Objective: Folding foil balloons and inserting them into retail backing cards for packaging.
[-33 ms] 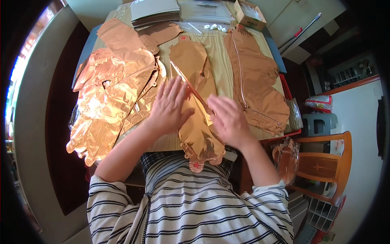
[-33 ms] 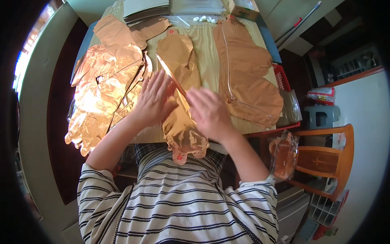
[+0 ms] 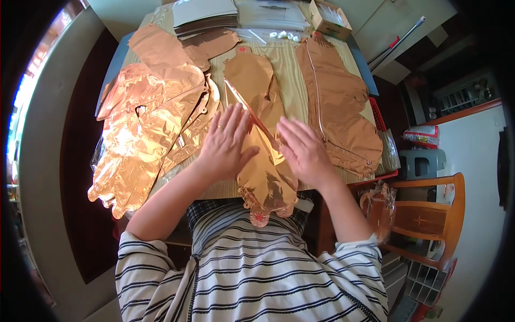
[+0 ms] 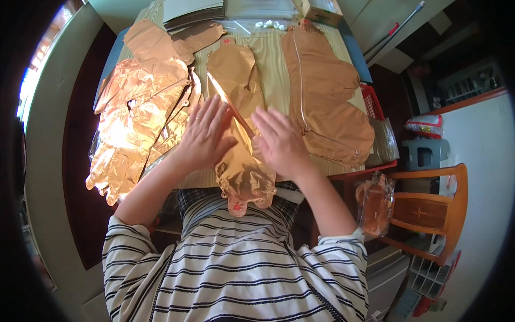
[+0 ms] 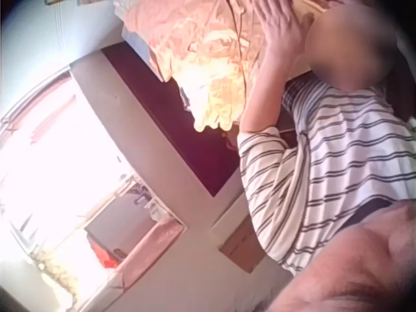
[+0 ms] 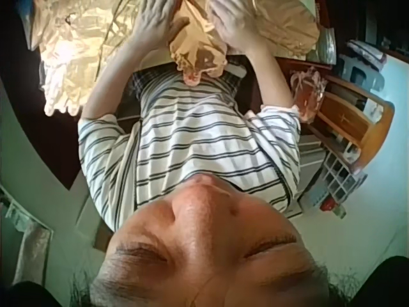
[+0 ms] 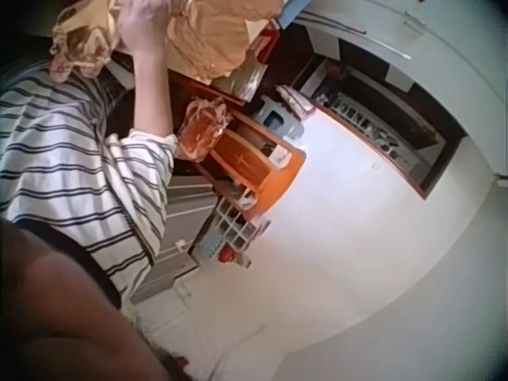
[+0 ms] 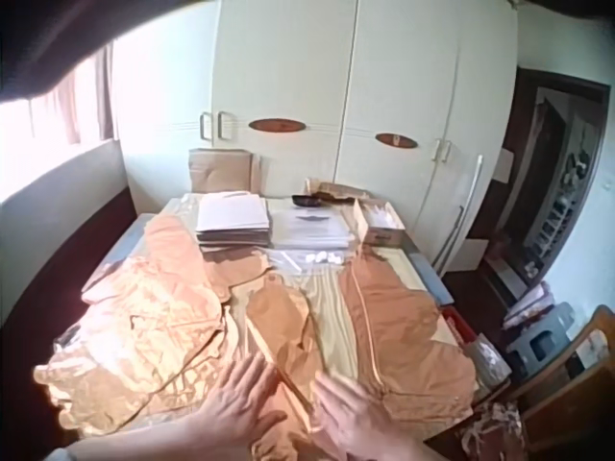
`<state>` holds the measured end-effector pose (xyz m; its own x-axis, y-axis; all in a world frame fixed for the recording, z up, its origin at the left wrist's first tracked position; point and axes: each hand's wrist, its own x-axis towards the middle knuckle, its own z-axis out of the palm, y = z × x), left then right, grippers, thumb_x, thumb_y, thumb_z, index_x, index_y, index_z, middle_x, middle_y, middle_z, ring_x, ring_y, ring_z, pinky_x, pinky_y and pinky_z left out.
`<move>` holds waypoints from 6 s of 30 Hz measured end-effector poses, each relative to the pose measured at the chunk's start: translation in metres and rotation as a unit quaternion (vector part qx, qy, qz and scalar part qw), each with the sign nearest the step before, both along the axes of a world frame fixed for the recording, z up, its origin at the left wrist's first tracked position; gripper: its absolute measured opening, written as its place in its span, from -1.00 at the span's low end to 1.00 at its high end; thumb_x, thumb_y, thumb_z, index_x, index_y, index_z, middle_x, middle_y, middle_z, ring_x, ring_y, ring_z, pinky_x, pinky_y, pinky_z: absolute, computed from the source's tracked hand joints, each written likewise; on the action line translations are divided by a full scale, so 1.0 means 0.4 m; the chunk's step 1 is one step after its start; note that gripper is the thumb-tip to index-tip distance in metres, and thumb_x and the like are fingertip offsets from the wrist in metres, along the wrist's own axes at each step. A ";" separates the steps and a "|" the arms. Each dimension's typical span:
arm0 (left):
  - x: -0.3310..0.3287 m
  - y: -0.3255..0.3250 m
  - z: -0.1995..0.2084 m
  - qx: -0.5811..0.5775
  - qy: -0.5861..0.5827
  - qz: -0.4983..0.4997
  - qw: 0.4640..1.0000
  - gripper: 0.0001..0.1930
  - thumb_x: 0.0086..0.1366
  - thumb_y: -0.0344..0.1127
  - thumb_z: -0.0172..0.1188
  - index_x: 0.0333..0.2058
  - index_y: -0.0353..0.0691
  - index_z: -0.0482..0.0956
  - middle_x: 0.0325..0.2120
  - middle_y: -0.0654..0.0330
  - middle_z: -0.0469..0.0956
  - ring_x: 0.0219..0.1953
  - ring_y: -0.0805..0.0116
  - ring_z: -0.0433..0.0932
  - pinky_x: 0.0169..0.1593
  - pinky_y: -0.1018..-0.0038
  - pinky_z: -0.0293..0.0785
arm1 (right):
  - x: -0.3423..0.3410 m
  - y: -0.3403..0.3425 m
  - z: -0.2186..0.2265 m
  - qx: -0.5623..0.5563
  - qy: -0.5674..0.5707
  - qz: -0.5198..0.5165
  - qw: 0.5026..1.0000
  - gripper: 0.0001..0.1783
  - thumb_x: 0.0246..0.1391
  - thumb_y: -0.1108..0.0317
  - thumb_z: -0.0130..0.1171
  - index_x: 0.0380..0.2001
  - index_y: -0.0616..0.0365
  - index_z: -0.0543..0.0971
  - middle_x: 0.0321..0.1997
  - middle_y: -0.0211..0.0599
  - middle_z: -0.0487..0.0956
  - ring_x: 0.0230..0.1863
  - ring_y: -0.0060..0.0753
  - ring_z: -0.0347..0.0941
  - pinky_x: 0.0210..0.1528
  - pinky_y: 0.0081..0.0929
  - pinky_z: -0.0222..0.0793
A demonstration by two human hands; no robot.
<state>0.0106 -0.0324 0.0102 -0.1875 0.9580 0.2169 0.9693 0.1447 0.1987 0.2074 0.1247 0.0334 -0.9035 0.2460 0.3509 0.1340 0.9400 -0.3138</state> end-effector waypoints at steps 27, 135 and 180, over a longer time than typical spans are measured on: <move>-0.013 0.024 -0.028 0.062 -0.131 -0.053 0.988 -0.31 0.43 0.03 0.02 0.35 -0.34 0.22 0.41 -0.22 0.10 0.45 -0.15 0.10 0.46 0.03 -0.03 | -0.042 0.089 -0.022 -0.041 -0.182 0.067 0.980 -0.18 0.42 -0.21 -0.23 0.43 0.27 0.21 0.57 -0.04 0.08 0.59 0.02 -0.14 0.57 -0.06 -0.28; -0.040 0.026 -0.033 -0.021 -0.002 0.012 1.000 -0.10 0.37 0.26 -0.03 0.40 -0.40 0.11 0.43 -0.24 0.06 0.49 -0.19 -0.02 0.49 -0.04 -0.16 | -0.005 0.056 -0.037 0.015 -0.037 0.046 0.998 -0.45 0.16 0.35 0.23 0.22 0.22 0.48 0.38 -0.11 0.39 0.41 0.06 0.22 0.43 -0.10 0.17; -0.906 0.369 0.129 0.111 0.255 0.104 0.955 -0.95 0.18 -0.41 0.13 -0.43 -0.16 0.56 -0.47 0.11 0.62 -0.34 0.03 0.65 -0.22 0.16 0.57 | -0.015 0.045 -0.018 -0.029 0.008 0.028 0.999 -0.39 0.00 0.07 0.39 0.07 0.17 0.58 0.25 -0.03 0.43 0.28 0.09 0.29 0.33 0.00 0.22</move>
<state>-0.3517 0.1152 0.0617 -0.1842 0.8316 0.5239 0.9033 0.3533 -0.2432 0.2016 0.1427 0.0261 -0.9106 0.2154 0.3528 0.0760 0.9262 -0.3692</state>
